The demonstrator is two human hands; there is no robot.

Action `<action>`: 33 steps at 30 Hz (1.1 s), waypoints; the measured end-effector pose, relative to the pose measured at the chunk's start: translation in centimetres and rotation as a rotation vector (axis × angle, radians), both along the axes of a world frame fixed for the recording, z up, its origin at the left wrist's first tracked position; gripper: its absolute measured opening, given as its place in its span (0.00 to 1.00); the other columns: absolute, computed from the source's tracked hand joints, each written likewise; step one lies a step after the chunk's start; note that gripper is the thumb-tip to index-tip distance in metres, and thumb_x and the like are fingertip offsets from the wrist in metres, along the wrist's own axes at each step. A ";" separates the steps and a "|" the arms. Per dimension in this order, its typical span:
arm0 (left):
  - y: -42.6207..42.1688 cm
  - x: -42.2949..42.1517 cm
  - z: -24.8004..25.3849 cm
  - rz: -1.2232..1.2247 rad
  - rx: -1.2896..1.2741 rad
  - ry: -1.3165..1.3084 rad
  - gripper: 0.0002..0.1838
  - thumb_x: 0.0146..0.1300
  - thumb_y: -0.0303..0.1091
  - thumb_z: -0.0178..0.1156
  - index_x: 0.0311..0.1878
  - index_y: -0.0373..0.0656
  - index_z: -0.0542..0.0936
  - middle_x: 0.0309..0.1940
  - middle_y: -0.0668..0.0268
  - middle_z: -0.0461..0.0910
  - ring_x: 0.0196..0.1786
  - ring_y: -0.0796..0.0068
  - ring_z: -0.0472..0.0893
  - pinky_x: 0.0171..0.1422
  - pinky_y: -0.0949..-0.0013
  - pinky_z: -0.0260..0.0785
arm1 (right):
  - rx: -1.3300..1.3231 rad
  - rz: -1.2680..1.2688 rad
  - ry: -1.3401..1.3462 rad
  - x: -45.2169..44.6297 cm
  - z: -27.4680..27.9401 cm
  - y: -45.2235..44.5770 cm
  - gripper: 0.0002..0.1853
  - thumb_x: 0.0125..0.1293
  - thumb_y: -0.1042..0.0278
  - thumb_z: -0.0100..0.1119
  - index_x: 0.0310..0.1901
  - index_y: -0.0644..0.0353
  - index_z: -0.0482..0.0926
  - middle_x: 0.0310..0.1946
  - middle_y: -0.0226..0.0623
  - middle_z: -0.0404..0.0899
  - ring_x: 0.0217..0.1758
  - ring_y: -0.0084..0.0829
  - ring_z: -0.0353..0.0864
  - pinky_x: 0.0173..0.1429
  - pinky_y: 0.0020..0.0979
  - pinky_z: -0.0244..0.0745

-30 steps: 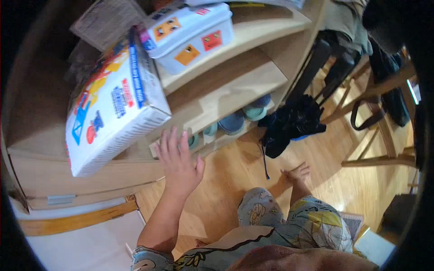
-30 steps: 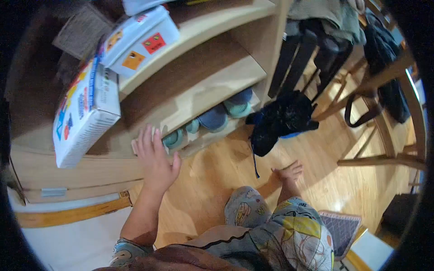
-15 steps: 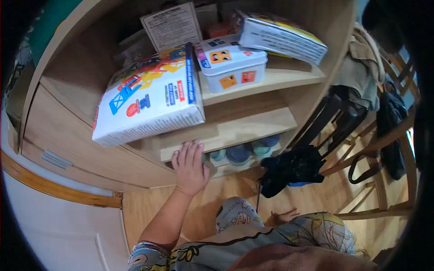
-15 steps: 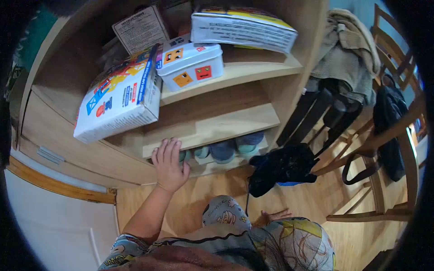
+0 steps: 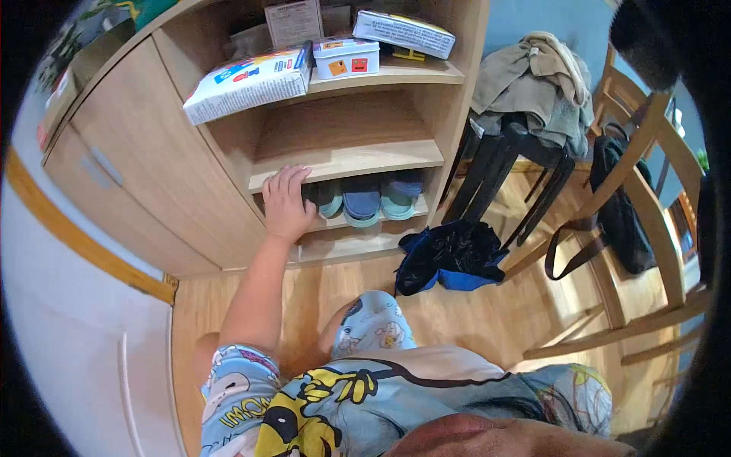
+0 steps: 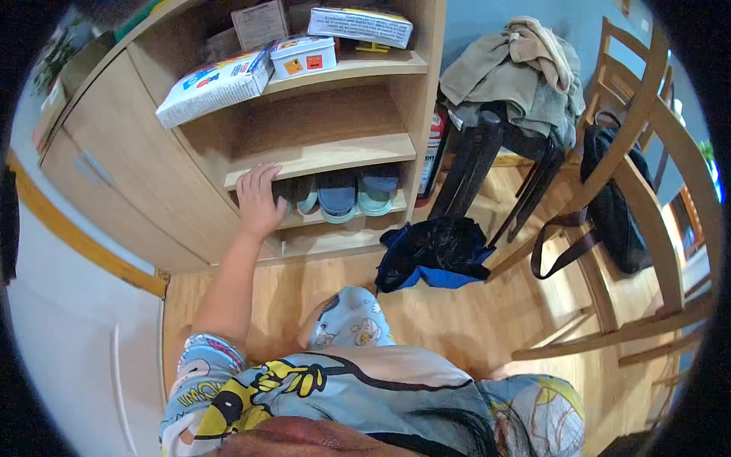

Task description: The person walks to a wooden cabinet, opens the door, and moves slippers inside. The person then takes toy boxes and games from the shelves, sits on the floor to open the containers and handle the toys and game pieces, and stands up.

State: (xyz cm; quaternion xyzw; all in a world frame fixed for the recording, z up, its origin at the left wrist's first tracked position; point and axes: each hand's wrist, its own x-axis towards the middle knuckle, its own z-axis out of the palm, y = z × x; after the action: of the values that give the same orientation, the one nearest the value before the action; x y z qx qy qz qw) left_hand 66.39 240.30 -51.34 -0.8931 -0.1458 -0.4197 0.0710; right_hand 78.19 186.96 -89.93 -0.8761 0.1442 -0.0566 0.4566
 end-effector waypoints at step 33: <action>-5.7 -2.5 18.5 -1.050 -1.539 -1.096 0.27 0.63 0.23 0.55 0.64 0.41 0.59 0.60 0.55 0.68 0.60 0.54 0.72 0.59 0.39 0.67 | 0.967 0.121 0.414 -0.5 18.0 8.9 0.23 0.64 0.64 0.51 0.59 0.65 0.68 0.52 0.42 0.73 0.52 0.34 0.72 0.55 0.34 0.70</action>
State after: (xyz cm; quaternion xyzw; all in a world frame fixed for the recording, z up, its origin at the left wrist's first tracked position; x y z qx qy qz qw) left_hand 63.93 234.55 -32.83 -0.3399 0.0187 -0.5360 -0.7726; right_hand 77.71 195.89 -71.97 -0.5653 0.1900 0.2170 0.7728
